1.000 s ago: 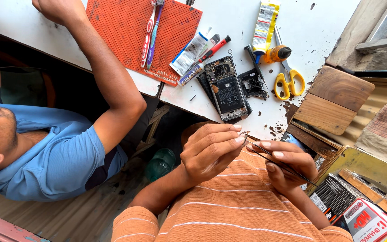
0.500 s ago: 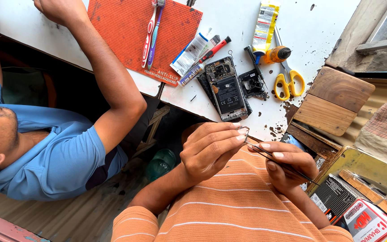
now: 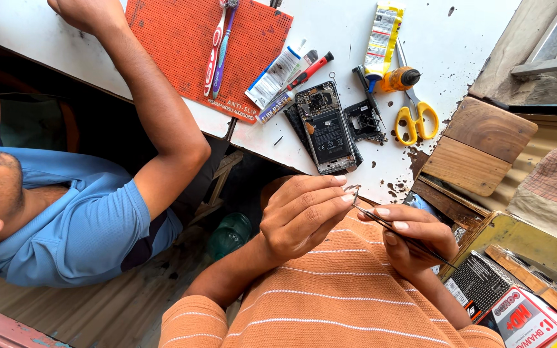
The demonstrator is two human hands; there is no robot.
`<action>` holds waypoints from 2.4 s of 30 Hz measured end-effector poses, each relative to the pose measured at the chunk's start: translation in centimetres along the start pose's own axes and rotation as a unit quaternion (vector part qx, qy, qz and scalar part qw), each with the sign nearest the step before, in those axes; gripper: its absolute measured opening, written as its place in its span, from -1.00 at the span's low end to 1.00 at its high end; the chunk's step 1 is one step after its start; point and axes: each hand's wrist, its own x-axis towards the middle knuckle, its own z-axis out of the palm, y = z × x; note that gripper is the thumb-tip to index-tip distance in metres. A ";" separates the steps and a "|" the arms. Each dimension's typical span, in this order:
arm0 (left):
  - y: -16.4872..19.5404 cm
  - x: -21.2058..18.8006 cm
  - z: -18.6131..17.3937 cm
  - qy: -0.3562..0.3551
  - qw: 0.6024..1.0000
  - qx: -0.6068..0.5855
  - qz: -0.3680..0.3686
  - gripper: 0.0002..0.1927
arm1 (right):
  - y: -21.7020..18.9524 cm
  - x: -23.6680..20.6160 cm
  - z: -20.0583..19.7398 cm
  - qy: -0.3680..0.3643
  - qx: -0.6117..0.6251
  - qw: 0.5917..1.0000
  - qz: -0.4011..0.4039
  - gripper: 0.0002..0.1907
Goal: The person uses tweezers to remove a small component from the back of a disassembled smartphone. They carefully lift the part and set it aside on the workbench.
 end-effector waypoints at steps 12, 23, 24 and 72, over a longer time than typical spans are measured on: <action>-0.1 0.1 -0.1 -0.001 1.000 -0.002 0.003 -0.76 | 0.1 -0.4 0.0 0.018 0.020 0.999 0.027 -0.72; -0.3 -0.1 0.0 0.005 1.000 -0.005 0.020 -0.72 | 0.2 -0.1 0.1 0.028 0.157 0.985 0.063 -0.70; -0.3 -0.1 0.0 0.004 1.000 -0.004 0.018 -0.72 | 0.1 -0.1 0.1 0.027 0.154 0.986 0.064 -0.70; -0.3 -0.3 -0.1 0.012 1.000 -0.003 0.028 -0.76 | 0.3 -0.3 -0.2 0.020 0.201 0.977 0.066 -0.76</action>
